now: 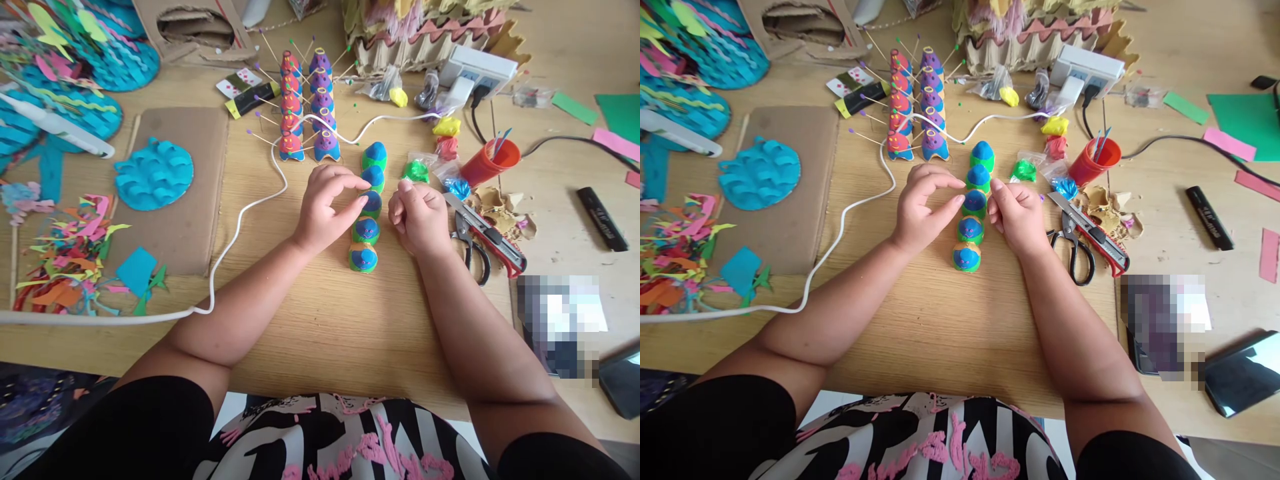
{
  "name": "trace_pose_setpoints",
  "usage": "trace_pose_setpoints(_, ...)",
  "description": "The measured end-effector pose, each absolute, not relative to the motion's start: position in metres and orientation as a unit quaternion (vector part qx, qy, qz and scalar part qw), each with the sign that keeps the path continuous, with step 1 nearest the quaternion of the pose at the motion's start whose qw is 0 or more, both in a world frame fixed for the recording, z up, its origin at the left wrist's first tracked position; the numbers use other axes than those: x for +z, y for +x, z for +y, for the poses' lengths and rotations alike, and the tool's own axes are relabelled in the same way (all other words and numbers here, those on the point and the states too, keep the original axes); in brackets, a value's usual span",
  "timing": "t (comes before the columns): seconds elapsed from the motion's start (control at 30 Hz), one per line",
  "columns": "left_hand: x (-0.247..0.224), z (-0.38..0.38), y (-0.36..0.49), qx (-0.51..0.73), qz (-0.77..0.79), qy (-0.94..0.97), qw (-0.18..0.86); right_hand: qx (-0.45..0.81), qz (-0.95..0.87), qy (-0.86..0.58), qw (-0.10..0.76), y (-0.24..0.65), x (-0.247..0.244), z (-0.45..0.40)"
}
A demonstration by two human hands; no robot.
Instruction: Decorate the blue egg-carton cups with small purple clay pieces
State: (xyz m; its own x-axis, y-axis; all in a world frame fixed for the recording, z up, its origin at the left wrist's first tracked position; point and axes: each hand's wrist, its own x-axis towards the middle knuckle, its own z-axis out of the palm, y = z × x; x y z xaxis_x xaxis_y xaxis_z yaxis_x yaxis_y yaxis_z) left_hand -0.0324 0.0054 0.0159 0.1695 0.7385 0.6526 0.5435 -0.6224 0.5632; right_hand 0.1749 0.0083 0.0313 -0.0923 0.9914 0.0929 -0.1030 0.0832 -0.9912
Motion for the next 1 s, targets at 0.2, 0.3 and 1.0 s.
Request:
trace_pose_setpoints(0.2,0.013,0.006,-0.033,0.478,0.414,0.766,0.117,0.530,-0.527,-0.390,0.538,0.173,0.029,0.011)
trace_pose_setpoints(0.3,0.012,0.006,-0.033,0.486,0.404,0.767,0.110,0.532,-0.525,-0.382,0.543,0.172,0.028,0.011)
trace_pose_setpoints(1.0,0.016,0.004,-0.030,0.494,0.371,0.778,0.115,0.454,-0.644,-0.395,0.472,0.173,0.045,0.001)
